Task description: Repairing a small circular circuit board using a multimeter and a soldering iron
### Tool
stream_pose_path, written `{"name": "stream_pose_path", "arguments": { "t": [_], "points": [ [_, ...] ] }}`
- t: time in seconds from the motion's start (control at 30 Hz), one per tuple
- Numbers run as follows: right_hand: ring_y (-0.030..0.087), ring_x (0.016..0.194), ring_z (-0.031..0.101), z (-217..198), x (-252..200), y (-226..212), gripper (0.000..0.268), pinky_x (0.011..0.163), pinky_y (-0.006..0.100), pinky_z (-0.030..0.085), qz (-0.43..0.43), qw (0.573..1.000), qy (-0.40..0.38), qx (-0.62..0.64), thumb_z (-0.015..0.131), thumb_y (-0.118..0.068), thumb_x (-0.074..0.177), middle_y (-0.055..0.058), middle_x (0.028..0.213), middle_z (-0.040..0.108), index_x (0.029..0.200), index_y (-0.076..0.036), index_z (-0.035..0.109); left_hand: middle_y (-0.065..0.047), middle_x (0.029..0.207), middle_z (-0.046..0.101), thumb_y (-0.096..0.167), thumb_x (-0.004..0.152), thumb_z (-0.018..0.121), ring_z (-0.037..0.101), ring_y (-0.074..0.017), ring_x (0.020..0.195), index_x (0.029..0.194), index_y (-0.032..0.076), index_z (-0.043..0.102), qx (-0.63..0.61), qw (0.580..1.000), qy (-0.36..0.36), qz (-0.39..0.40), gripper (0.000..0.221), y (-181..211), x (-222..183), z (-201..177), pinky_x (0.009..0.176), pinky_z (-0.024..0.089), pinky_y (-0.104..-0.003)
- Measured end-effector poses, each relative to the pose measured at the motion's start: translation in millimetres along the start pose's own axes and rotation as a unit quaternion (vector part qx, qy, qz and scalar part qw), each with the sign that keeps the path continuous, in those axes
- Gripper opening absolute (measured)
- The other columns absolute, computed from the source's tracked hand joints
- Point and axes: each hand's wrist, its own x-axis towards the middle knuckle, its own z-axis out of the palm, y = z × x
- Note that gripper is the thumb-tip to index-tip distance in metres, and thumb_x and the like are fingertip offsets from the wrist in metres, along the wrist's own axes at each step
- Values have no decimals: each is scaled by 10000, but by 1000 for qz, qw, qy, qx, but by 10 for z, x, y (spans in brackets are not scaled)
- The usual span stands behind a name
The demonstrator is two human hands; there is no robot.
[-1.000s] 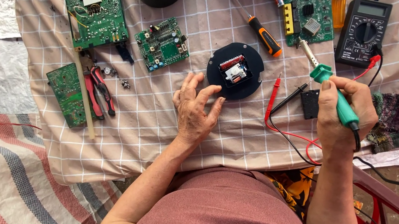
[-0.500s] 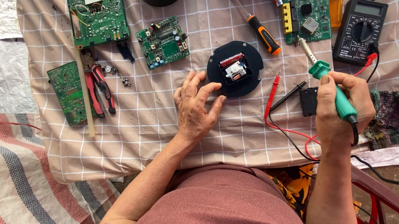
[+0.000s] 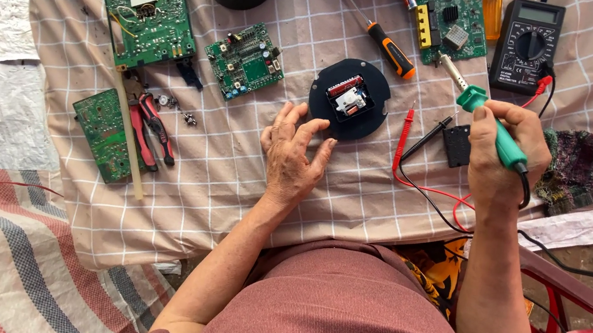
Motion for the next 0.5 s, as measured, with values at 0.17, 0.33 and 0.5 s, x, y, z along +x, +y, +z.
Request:
{"name": "stream_pose_path", "arguments": {
  "t": [0.17, 0.33, 0.5],
  "points": [
    [208, 751, 590, -191, -229, -288, 142, 698, 318, 453, -61, 995, 1, 78, 666, -21, 1133, 190, 970, 653, 1153, 118, 690, -72, 1419, 587, 392, 912, 717, 470, -304, 1433, 1172, 278, 695, -8, 1000, -4, -5, 284, -9, 1, -8, 1098, 303, -475],
    [186, 705, 600, -337, -449, -496, 202, 679, 292, 474, -15, 994, -41, 96, 680, -97, 1120, 180, 902, 666, 1182, 94, 661, -71, 1420, 587, 409, 921, 703, 467, -305, 1435, 1173, 281, 694, -11, 1000, -9, -4, 283, -8, -3, 10, 1099, 302, -481],
    [144, 711, 577, -278, -542, -503, 143, 663, 254, 460, 16, 990, -82, 117, 687, -47, 1079, 133, 940, 662, 1154, 75, 681, -72, 1419, 588, 385, 916, 717, 470, -303, 1433, 1179, 272, 693, -21, 1000, -2, -5, 288, -21, -15, 13, 1112, 303, -486]
  ]
}}
